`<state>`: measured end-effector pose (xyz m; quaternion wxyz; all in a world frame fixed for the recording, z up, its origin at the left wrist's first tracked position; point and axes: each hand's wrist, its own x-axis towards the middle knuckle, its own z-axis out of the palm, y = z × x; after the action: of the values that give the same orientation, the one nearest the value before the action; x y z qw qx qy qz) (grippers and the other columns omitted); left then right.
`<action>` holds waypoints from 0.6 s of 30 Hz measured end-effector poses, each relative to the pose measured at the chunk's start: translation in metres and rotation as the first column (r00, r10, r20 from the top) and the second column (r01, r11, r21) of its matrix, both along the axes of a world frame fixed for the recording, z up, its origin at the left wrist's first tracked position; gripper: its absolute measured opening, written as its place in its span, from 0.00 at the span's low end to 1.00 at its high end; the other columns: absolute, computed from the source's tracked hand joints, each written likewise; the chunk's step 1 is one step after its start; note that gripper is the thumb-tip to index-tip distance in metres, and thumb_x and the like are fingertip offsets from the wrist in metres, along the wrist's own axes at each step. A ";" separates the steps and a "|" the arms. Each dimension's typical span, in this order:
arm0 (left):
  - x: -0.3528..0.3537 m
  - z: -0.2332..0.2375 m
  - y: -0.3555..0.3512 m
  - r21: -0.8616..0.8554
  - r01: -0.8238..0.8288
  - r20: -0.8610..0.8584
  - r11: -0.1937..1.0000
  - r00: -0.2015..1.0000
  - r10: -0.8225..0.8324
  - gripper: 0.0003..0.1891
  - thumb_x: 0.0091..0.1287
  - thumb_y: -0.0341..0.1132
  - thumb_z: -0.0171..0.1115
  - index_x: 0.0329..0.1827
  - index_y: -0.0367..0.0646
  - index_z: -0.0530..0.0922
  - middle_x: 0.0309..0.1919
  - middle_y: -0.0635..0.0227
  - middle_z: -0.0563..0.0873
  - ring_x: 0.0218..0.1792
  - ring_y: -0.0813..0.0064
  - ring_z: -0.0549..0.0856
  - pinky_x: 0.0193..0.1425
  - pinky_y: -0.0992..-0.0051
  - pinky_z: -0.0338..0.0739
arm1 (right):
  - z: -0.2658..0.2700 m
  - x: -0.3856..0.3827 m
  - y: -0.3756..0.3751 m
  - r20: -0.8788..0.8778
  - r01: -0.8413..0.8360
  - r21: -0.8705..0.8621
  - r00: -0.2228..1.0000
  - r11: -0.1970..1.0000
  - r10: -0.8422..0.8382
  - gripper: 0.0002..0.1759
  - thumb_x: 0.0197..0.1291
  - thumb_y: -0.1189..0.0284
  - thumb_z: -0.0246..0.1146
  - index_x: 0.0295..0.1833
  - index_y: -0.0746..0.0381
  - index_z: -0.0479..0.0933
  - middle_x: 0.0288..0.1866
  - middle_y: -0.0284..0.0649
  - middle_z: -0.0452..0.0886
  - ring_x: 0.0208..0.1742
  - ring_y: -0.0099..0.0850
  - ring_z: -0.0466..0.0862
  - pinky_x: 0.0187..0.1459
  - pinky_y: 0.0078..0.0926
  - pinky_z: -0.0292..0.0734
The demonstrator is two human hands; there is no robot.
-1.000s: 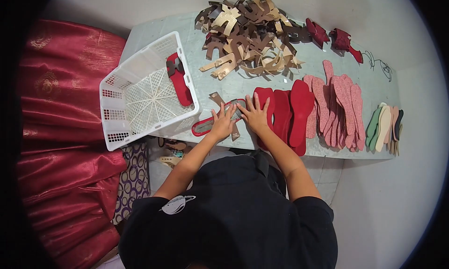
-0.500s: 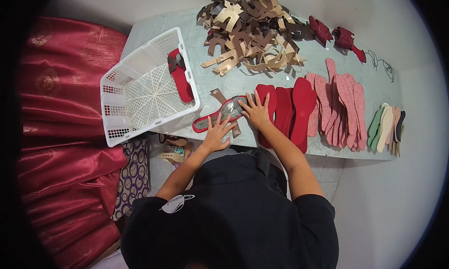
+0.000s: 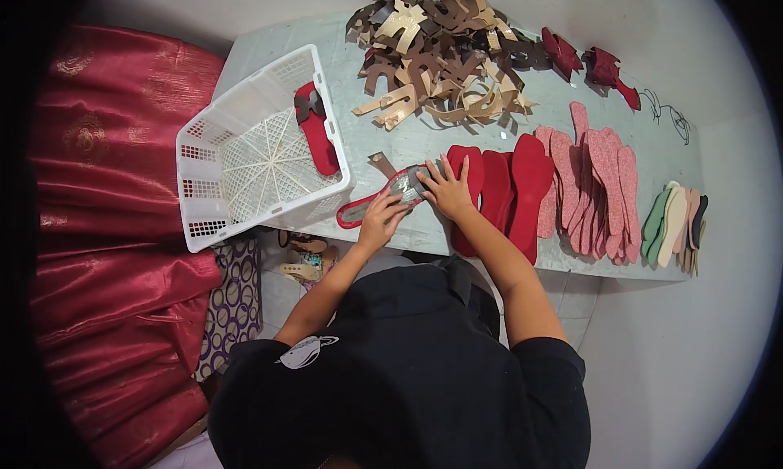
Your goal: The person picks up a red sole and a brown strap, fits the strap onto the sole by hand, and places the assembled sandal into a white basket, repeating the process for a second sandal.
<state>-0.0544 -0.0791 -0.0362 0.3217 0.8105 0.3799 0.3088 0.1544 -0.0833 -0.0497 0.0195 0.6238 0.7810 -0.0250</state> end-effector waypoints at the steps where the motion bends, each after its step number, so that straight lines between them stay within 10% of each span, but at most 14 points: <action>1: 0.001 0.001 0.002 -0.001 0.001 0.000 1.000 1.000 -0.001 0.08 0.54 0.29 0.62 0.38 0.46 0.82 0.49 0.65 0.79 0.59 0.56 0.71 0.62 0.57 0.63 | 0.000 0.000 0.000 0.001 -0.005 -0.002 1.000 1.000 0.005 0.27 0.60 0.50 0.47 0.66 0.36 0.59 0.72 0.28 0.53 0.74 0.39 0.43 0.61 0.71 0.25; 18: 0.017 -0.033 0.014 -0.185 -0.365 0.128 0.912 0.912 0.391 0.06 0.55 0.29 0.63 0.32 0.35 0.79 0.53 0.55 0.76 0.63 0.49 0.65 0.64 0.63 0.61 | 0.003 -0.006 -0.005 -0.046 0.053 0.003 0.998 0.999 -0.052 0.26 0.58 0.52 0.51 0.64 0.38 0.63 0.70 0.28 0.56 0.73 0.39 0.46 0.60 0.72 0.25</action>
<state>-0.0369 -0.0650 -0.0690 0.3485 0.6656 0.5255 0.3991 0.1481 -0.0885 -0.0470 -0.0005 0.6433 0.7646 -0.0383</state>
